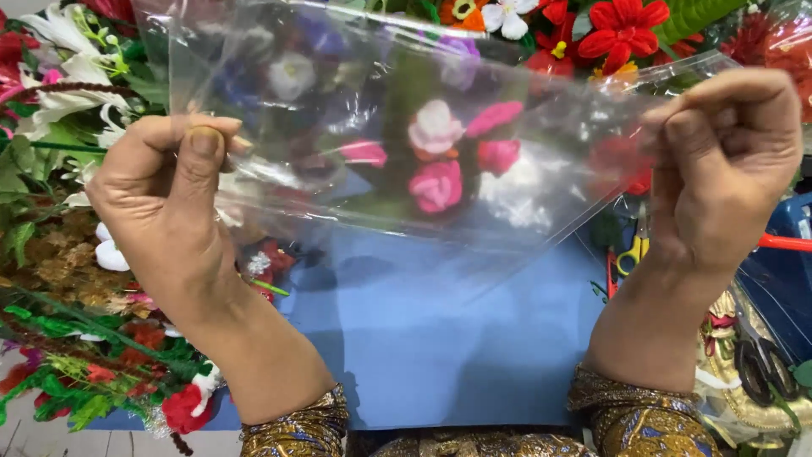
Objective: Wrapping small artificial flower arrangements in clear plastic film and trimming the packaging with a cutter.
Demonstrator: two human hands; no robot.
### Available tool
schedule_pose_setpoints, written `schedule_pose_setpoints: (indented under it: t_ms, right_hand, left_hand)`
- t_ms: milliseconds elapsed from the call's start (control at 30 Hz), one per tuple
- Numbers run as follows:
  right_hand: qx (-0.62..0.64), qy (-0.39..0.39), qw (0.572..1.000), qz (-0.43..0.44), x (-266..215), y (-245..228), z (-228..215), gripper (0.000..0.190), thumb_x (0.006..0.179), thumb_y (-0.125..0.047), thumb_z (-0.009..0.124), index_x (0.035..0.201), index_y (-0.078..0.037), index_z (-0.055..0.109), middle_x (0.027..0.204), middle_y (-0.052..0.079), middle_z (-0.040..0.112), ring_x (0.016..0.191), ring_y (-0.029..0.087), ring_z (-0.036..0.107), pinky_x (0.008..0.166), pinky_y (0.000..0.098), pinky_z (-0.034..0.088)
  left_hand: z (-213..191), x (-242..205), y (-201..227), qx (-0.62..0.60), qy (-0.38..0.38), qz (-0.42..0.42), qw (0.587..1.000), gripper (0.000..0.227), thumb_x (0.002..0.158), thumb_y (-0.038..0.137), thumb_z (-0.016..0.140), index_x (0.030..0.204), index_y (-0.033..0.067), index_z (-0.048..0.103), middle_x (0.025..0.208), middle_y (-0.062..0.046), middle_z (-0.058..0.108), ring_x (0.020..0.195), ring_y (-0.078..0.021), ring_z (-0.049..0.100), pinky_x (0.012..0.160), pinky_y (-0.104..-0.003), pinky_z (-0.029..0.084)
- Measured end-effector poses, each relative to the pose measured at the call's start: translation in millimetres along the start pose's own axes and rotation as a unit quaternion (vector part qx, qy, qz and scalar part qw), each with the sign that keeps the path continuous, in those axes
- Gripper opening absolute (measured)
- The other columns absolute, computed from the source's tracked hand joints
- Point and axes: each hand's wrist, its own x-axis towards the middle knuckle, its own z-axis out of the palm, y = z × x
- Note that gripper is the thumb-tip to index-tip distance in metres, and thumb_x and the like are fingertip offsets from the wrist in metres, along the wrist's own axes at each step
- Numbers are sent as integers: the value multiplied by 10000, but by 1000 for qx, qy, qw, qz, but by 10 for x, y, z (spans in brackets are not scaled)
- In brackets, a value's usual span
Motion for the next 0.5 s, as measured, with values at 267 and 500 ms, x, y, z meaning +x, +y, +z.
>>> schedule_pose_setpoints:
  t_ms: [267,500]
  right_hand:
    - [164,-80,977,108,166,-44,247,700,823,-337,532,1471,-76,483,1207,130,697,1006,156,714,942,248,645]
    - [109,-225,961,117,140,169,277,322,979,-74,689,1287,-37,599,1110,91,720,948,112,717,894,199,620]
  left_hand:
    - [164,69,-144,-87,46,39,994,150,1053,254,732,1089,111,702,925,-38,704,659,-55,520,599,-174,379]
    - [154,111,-222,-106,106,68,986,174,1034,284,750,1053,119,700,911,-40,684,723,-75,583,640,-188,456]
